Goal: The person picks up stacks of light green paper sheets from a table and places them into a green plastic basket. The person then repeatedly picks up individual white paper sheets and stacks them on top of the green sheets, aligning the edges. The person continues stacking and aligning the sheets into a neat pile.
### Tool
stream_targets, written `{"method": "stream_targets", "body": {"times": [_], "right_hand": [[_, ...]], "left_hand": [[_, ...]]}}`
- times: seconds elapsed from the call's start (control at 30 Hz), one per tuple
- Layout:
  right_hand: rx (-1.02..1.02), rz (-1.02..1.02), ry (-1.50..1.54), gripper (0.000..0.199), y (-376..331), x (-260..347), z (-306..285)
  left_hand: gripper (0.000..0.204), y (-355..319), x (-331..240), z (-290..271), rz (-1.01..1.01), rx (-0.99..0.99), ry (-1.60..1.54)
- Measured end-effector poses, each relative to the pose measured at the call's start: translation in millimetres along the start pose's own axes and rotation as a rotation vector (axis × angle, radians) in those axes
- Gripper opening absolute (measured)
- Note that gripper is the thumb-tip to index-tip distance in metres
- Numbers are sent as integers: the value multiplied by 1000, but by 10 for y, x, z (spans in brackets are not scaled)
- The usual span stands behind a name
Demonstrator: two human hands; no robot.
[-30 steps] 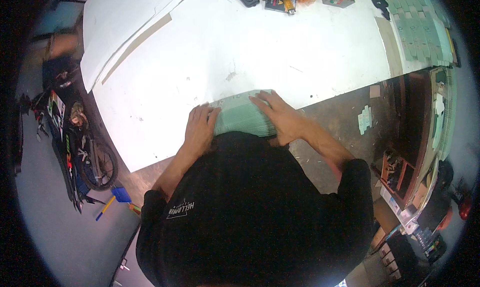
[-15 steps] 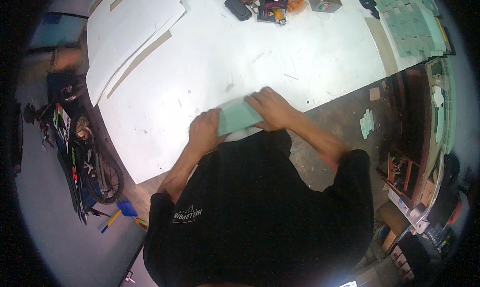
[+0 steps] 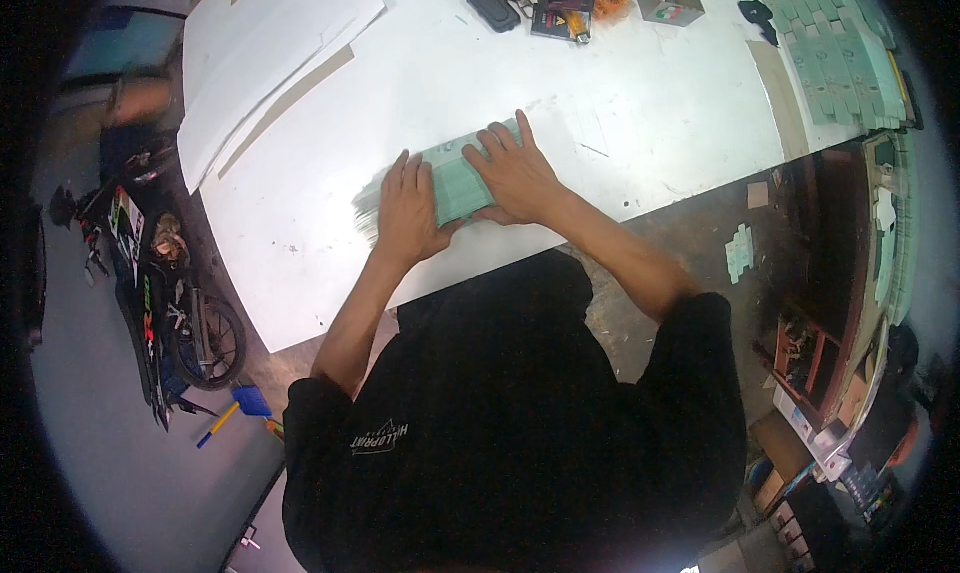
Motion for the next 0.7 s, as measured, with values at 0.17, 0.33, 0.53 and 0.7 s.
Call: {"method": "stream_targets", "body": {"times": [0.17,0.33,0.53,0.7], "right_hand": [[40,47,163,111,-15,-47,-65],[-559,-120,1070,90,297,-65,-1349],[-731,18,1328,64,359,-89,-498],[-762,-7,1491,79,68,-291,-967]], "left_hand": [[101,64,-57,-12,-93,90,-145],[98,-6,-43,102,-121,226,-104],[105,80,-180,53,-44,204,-27],[102,-27,-154,-26,-96,130,-56]]}}
Point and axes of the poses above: each hand's wrist, its own y-axis towards the middle knuckle, its own z-axis out of the palm, x = y × z, the point moved 10 cm from there along y, towards the middle knuckle, and after that the axes turned 9 degrees about -x, right-handed, at the moved point
